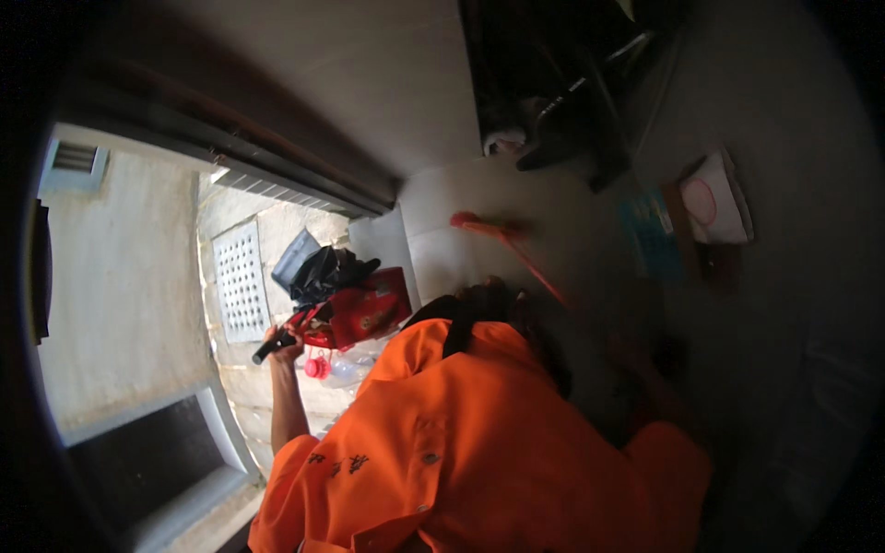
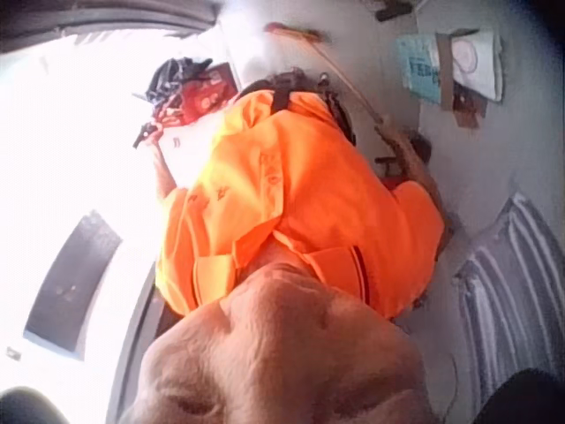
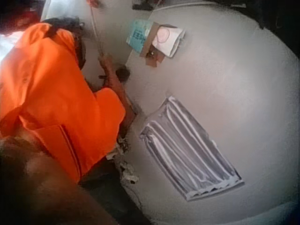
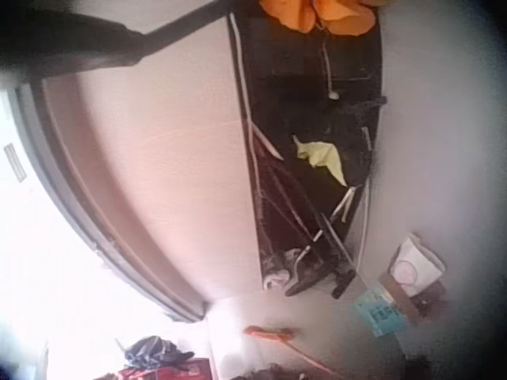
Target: The person enters a storage room, picks up a red gift bag and a black trash bag, and places them into a larger black trash bag. They then exit the room, walk down a narrow alleyway, and proceed to a public square where they continue to carry the trash bag and a broom.
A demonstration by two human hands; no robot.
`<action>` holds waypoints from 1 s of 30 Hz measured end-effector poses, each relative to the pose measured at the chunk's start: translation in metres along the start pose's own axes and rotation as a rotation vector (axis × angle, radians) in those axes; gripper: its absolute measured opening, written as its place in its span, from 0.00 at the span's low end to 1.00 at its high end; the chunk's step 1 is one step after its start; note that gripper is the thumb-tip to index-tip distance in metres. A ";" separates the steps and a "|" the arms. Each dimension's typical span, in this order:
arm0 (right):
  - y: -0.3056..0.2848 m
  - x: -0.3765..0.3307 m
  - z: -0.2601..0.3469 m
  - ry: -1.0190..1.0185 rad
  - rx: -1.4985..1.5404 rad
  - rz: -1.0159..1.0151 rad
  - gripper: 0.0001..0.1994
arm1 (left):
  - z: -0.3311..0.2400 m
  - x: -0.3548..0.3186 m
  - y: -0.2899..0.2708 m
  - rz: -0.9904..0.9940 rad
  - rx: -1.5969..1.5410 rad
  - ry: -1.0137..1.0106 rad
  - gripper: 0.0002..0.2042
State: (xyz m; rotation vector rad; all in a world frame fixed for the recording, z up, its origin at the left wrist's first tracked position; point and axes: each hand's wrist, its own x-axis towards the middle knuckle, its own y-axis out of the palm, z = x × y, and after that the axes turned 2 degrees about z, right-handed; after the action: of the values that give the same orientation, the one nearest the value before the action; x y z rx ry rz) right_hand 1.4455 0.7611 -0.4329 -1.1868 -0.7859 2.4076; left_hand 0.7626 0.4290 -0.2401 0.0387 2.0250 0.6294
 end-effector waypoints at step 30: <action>0.073 0.477 0.666 -0.989 -1.034 0.116 0.13 | -0.002 0.210 -0.201 -0.259 -1.027 0.391 0.09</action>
State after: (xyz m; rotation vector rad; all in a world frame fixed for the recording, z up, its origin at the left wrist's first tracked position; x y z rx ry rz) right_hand 0.6231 0.7355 -0.4392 -0.0987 -2.4857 2.6364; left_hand 0.6972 0.3132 -0.4979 -0.9953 1.7818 1.5071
